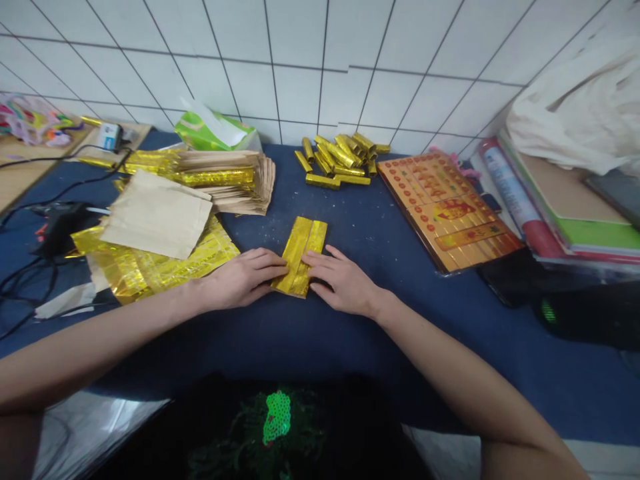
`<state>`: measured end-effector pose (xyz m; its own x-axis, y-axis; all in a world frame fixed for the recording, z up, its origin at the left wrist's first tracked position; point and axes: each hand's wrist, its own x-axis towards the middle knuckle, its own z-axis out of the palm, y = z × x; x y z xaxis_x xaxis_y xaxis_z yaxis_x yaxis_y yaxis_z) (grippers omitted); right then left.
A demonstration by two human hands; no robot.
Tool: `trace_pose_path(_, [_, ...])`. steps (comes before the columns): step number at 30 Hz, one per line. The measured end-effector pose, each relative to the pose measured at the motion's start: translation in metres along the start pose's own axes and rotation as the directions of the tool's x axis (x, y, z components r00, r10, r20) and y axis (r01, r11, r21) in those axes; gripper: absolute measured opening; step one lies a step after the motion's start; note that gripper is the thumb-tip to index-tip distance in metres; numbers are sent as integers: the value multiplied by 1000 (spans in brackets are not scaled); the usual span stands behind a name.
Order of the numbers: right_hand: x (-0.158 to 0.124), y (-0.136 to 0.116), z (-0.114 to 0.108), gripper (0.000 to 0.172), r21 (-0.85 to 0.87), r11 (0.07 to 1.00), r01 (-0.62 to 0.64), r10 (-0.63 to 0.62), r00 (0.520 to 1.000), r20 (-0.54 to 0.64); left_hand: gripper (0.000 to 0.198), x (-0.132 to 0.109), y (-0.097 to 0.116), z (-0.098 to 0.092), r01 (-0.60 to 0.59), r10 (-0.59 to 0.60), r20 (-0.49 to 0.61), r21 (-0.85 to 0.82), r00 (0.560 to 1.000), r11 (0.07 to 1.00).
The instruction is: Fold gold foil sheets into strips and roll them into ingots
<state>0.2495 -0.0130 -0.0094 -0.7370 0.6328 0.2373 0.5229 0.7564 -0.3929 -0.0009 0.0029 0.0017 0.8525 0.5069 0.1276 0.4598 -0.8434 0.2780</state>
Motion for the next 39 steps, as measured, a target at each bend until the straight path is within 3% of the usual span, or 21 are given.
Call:
trace_pose_path(5, [0,-5,-4,29,8,1000,-17,16,999,32,22,3,-1,10,31,-31,-138,5,990,999])
trace_pose_path(11, [0,-1,4,18,-9,999,-37,37,997,-72,18,7,7,12,39,-54,-243,-69,968,997])
trace_pose_path(14, [-1,-1,4,19,-17,999,-31,28,990,-140,18,8,11,12,69,-92,-246,-101,965,992])
trace_pose_path(19, [-2,-7,4,19,-67,997,-35,25,989,-148,17,9,14,14,106,-136,-249,-129,959,986])
trace_pose_path(29, [0,-7,6,24,-13,1000,19,-21,981,-194,18,5,13,16,66,-79,-210,-70,975,995])
trace_pose_path(34, [-1,-12,2,20,62,994,-85,94,982,-165,17,6,15,18,136,-170,-229,-157,958,978])
trace_pose_path(39, [-1,-14,2,18,42,979,-200,204,966,-157,15,14,15,13,240,-278,-162,-220,947,945])
